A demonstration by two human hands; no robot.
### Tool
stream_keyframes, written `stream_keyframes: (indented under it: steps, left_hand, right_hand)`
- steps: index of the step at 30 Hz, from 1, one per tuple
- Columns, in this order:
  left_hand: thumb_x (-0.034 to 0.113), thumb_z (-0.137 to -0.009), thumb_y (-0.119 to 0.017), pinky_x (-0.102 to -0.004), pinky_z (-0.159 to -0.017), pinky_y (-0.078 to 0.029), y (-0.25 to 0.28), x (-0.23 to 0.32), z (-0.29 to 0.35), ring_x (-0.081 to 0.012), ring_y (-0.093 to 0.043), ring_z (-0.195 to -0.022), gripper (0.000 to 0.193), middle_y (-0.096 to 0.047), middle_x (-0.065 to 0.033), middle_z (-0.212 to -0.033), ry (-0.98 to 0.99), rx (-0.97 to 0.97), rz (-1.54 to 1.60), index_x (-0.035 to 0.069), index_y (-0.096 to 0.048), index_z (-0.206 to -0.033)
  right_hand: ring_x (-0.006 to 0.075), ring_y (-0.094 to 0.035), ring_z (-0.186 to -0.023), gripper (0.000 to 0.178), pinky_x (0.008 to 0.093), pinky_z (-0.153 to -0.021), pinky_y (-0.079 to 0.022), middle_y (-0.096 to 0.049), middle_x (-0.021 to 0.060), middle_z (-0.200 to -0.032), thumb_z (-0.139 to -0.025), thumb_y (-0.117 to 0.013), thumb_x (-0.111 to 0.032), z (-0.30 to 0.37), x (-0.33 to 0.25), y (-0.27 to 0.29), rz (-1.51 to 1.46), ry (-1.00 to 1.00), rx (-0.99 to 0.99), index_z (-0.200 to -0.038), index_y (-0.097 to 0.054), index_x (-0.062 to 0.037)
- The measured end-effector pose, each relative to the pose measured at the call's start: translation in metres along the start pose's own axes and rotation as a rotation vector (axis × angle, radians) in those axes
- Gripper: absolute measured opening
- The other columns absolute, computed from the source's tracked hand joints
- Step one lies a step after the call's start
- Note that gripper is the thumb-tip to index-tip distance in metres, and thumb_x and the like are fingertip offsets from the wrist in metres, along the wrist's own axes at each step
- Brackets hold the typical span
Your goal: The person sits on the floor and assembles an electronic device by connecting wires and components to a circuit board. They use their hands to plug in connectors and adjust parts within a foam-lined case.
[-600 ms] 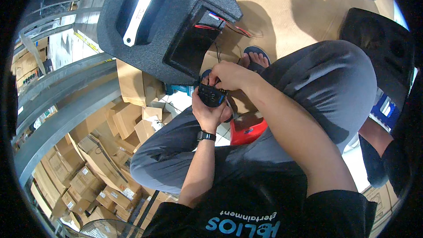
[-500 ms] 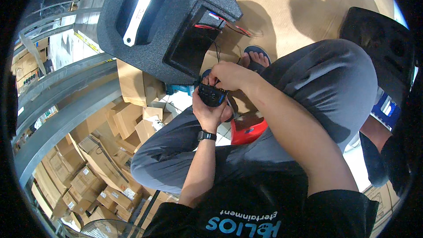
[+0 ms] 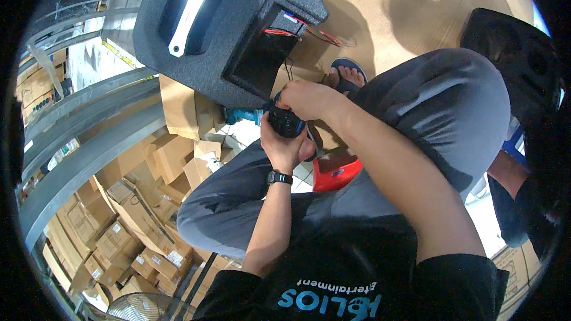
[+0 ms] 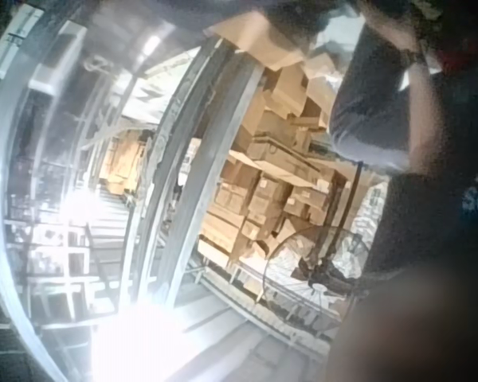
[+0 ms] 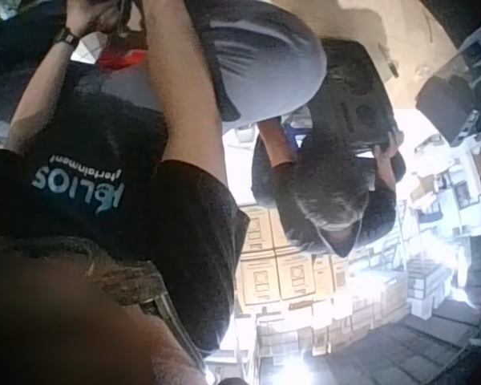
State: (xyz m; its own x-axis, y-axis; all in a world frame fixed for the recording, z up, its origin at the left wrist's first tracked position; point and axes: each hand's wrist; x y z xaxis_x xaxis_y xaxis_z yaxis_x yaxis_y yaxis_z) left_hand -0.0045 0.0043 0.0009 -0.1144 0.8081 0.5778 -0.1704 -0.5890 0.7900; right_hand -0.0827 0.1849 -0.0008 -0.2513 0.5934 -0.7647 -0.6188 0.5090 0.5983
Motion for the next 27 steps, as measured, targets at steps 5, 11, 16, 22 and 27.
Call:
stream_keyframes:
  steps: [5, 11, 16, 22, 27]
  left_hand:
    - [0.029, -0.061, -0.096, -0.0427, -0.100, -0.052, 0.000, 0.002, -0.003, -0.0383, -0.066, -0.114, 0.092, -0.066, -0.0223, -0.122, -0.084, 0.042, -0.016, -0.001, -0.051, -0.134]
    - [0.030, -0.060, -0.096, -0.0431, -0.098, -0.053, 0.006, 0.008, -0.003, -0.0391, -0.066, -0.114, 0.091, -0.066, -0.0225, -0.121, -0.124, 0.022, -0.056, -0.001, -0.052, -0.134]
    - [0.030, -0.060, -0.095, -0.0430, -0.096, -0.054, 0.007, 0.010, -0.008, -0.0380, -0.066, -0.113, 0.091, -0.067, -0.0197, -0.121, -0.149, -0.053, -0.061, 0.002, -0.051, -0.135]
    - [0.029, -0.059, -0.095, -0.0430, -0.096, -0.054, 0.002, 0.008, -0.010, -0.0384, -0.066, -0.112, 0.092, -0.066, -0.0198, -0.120, -0.142, -0.073, -0.073, 0.002, -0.050, -0.135]
    - [0.029, -0.059, -0.095, -0.0434, -0.095, -0.054, 0.005, 0.007, -0.008, -0.0391, -0.066, -0.112, 0.092, -0.066, -0.0202, -0.120, -0.157, -0.063, -0.106, 0.001, -0.050, -0.134]
  right_hand:
    - [0.0362, -0.072, -0.095, 0.019, 0.0448, -0.085, -0.057, -0.074, 0.0163, -0.095, -0.079, -0.067, -0.004, -0.004, -0.004, 0.005, -0.032, -0.088, -0.024, -0.092, -0.078, -0.0102]
    - [0.0350, -0.073, -0.097, 0.020, 0.0446, -0.082, -0.057, -0.075, 0.0164, -0.097, -0.076, -0.068, -0.001, -0.005, -0.004, 0.011, 0.055, -0.061, -0.083, -0.092, -0.077, -0.0083]
    - [0.0344, -0.073, -0.094, 0.018, 0.0437, -0.084, -0.057, -0.076, 0.0162, -0.095, -0.082, -0.069, -0.006, 0.001, 0.009, 0.016, -0.099, -0.095, -0.039, -0.098, -0.078, -0.0071]
    - [0.0288, -0.073, -0.096, 0.023, 0.0400, -0.087, -0.057, -0.077, 0.0125, -0.097, -0.081, -0.074, -0.006, 0.008, 0.019, 0.016, -0.218, -0.153, -0.028, -0.104, -0.078, -0.0068]
    - [0.0282, -0.073, -0.101, 0.027, 0.0394, -0.085, -0.057, -0.077, 0.0126, -0.104, -0.078, -0.075, -0.006, 0.003, 0.023, 0.012, -0.320, -0.170, -0.079, -0.104, -0.079, -0.0087]
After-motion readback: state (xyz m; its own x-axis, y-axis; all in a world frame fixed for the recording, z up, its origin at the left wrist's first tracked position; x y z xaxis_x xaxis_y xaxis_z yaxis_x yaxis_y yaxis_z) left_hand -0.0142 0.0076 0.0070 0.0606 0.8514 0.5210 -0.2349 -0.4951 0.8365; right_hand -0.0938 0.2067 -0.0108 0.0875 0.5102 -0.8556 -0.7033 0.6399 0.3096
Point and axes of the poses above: each hand's wrist, its own z-axis away from the middle knuckle, its own y-axis out of the back of the hand, x = y × z
